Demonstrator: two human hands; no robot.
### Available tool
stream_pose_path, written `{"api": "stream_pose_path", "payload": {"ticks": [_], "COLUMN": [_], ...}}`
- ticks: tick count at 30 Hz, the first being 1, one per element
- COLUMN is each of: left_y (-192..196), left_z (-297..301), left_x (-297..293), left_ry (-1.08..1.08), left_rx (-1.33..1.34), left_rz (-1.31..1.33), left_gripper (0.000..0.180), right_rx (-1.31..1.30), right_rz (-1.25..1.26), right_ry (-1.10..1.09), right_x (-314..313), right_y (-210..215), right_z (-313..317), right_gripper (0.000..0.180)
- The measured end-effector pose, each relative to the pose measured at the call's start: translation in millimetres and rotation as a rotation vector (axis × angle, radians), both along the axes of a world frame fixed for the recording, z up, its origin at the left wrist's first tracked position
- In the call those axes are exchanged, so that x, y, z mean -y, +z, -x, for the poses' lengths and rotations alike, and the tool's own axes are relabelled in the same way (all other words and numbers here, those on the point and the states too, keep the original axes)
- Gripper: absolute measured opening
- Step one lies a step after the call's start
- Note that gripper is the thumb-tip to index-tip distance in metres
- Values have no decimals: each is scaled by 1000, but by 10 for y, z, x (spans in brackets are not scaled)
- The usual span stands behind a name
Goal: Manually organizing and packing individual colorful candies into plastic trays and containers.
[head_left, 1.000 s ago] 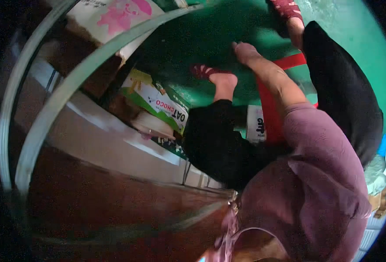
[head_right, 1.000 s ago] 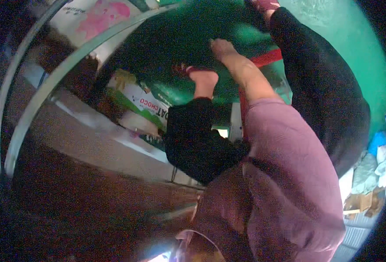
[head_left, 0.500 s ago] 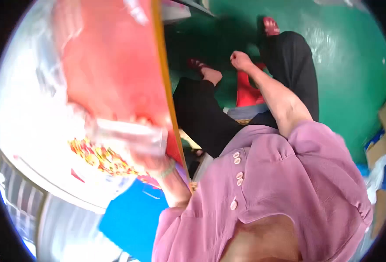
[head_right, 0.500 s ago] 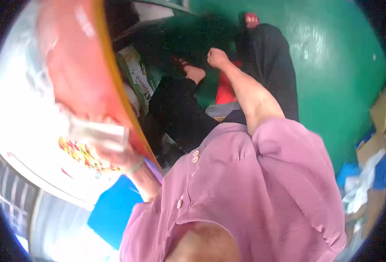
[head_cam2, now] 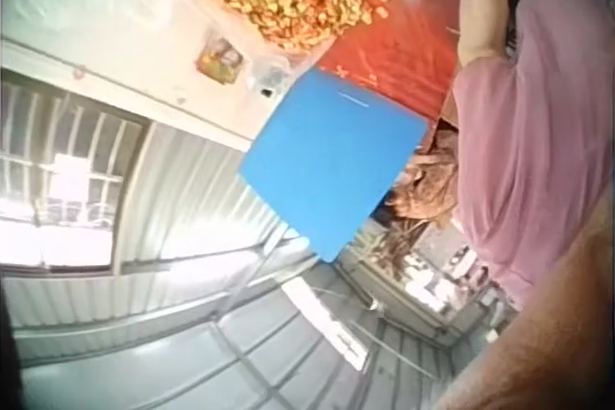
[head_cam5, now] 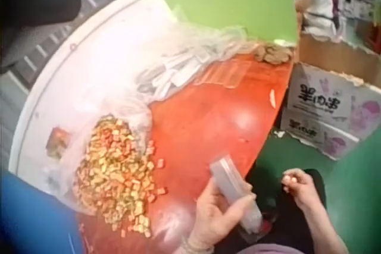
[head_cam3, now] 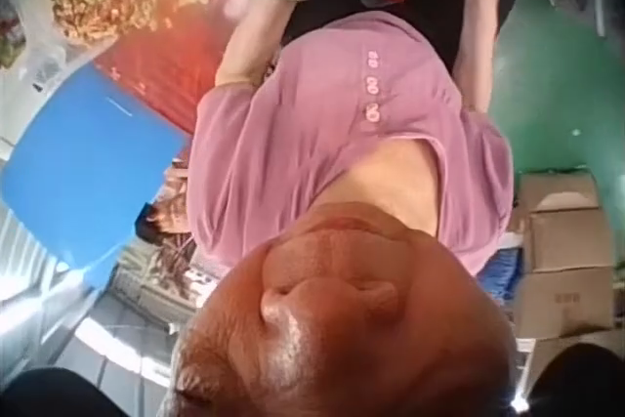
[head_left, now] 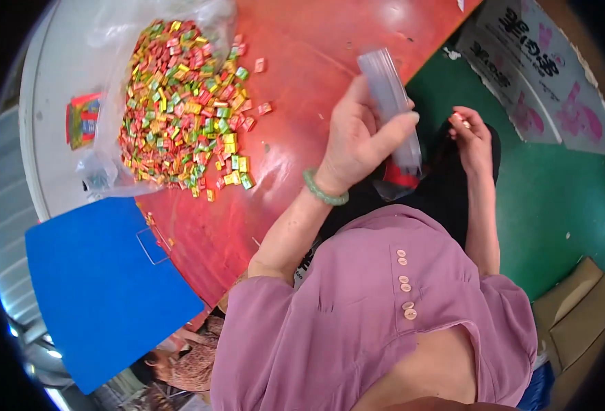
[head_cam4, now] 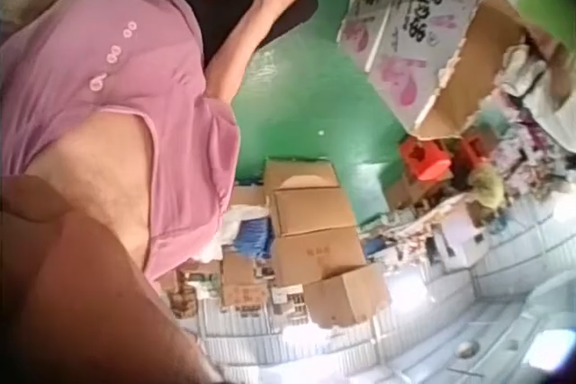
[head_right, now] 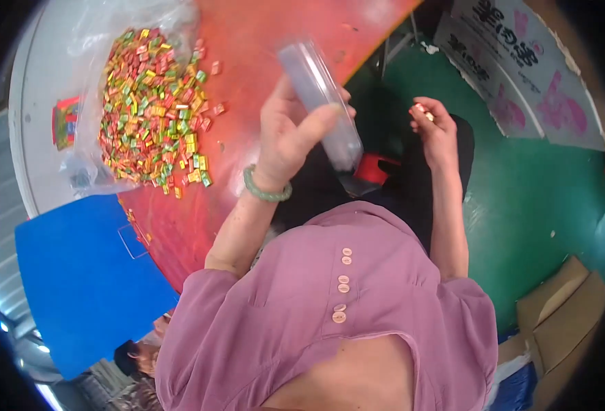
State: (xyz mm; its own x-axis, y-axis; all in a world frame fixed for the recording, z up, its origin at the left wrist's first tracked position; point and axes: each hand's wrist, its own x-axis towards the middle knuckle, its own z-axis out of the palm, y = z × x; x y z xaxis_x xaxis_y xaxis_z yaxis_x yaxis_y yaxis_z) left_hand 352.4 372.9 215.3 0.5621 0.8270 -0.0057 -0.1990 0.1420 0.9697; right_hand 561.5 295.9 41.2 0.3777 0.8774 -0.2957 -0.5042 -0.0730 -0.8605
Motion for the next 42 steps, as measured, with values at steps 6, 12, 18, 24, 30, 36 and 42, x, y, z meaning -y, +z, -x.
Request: {"api": "stream_pose_path", "payload": {"ticks": [6,12,18,24,30,36,42], "left_y": [-113,-115,-123,-149,-175,-209,-247], "left_z": [600,1072,1225,1386,1407,1379,1287], "left_x": [241,286,305,352,422,618,794], "left_ry": [101,183,146,517,506,488,479], "left_rx": [200,438,555,513,351,267,273], "left_rz": [188,422,497,384,263,174,165], "left_gripper": [37,43,45,40,40,38,35], "right_rx": [321,555,1098,894,629,222,91], "right_rz": [-301,-503,-972,-515,-136,-175,-146], "right_ry": [223,675,395,995,1202,1190,1222], "right_x": [-366,-1503,-2022,-1216,-772,-611,-467], "right_y": [1403,1999,1932,2119,2066,1777,1632], "right_z": [412,1759,2646,1843,1692,1658,1529], "right_gripper": [23,22,33,28,22,13,15]}}
